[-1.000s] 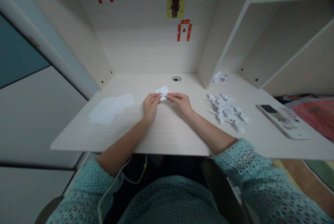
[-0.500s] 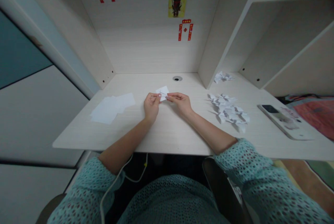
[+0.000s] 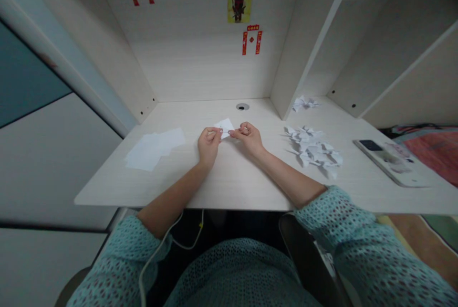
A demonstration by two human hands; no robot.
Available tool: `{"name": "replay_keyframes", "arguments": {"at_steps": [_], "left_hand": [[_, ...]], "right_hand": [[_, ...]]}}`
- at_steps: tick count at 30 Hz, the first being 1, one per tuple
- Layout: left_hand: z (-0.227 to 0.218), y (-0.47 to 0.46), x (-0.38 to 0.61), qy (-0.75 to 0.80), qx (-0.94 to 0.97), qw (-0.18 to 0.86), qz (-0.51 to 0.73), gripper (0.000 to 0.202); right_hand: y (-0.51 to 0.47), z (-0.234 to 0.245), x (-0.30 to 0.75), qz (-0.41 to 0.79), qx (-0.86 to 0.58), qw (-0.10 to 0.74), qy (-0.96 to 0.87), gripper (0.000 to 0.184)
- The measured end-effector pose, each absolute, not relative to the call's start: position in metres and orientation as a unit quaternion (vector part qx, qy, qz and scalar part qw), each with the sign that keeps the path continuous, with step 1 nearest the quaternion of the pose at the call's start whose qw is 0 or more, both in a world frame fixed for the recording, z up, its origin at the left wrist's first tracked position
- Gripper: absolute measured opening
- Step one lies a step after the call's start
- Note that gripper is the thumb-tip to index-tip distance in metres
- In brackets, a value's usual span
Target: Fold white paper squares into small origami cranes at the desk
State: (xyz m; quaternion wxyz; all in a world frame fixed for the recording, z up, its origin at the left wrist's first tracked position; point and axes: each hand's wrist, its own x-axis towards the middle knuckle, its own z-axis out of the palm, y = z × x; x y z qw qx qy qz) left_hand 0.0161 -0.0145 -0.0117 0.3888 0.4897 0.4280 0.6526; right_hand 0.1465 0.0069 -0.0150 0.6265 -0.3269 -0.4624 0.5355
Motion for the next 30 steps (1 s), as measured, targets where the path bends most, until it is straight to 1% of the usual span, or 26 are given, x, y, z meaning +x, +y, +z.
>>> {"name": "replay_keyframes", "arguments": {"at_steps": [4,7,11,18,20,23,25,27,30], "left_hand": [[-0.009,-0.017,0.018,0.429,0.487,0.397,0.649,0.044],[-0.008,-0.017,0.018,0.43,0.48,0.395,0.655,0.052],[-0.006,-0.017,0.017,0.436,0.474,0.407,0.648,0.053],[-0.004,-0.017,0.013,0.423,0.503,0.411,0.632,0.059],[-0.003,-0.018,0.013,0.416,0.514,0.411,0.628,0.06],[-0.001,-0.021,0.014,0.423,0.512,0.403,0.63,0.058],[0.0,-0.024,0.015,0.427,0.505,0.4,0.634,0.058],[0.002,-0.026,0.017,0.427,0.501,0.401,0.637,0.06],[0.003,-0.028,0.019,0.422,0.502,0.406,0.636,0.061]], "right_hand": [[0.006,-0.015,0.147,0.536,-0.331,0.624,-0.462,0.047],[0.004,-0.014,0.146,0.533,-0.323,0.624,-0.471,0.049],[0.002,-0.011,0.147,0.52,-0.34,0.617,-0.482,0.054],[0.006,-0.013,0.151,0.517,-0.34,0.623,-0.478,0.054],[0.007,-0.014,0.151,0.516,-0.341,0.626,-0.475,0.051],[0.006,-0.015,0.15,0.507,-0.358,0.622,-0.478,0.042],[0.004,-0.014,0.149,0.505,-0.365,0.616,-0.482,0.04],[0.002,-0.012,0.147,0.509,-0.361,0.614,-0.483,0.045],[-0.001,-0.011,0.143,0.508,-0.355,0.619,-0.483,0.059]]}}
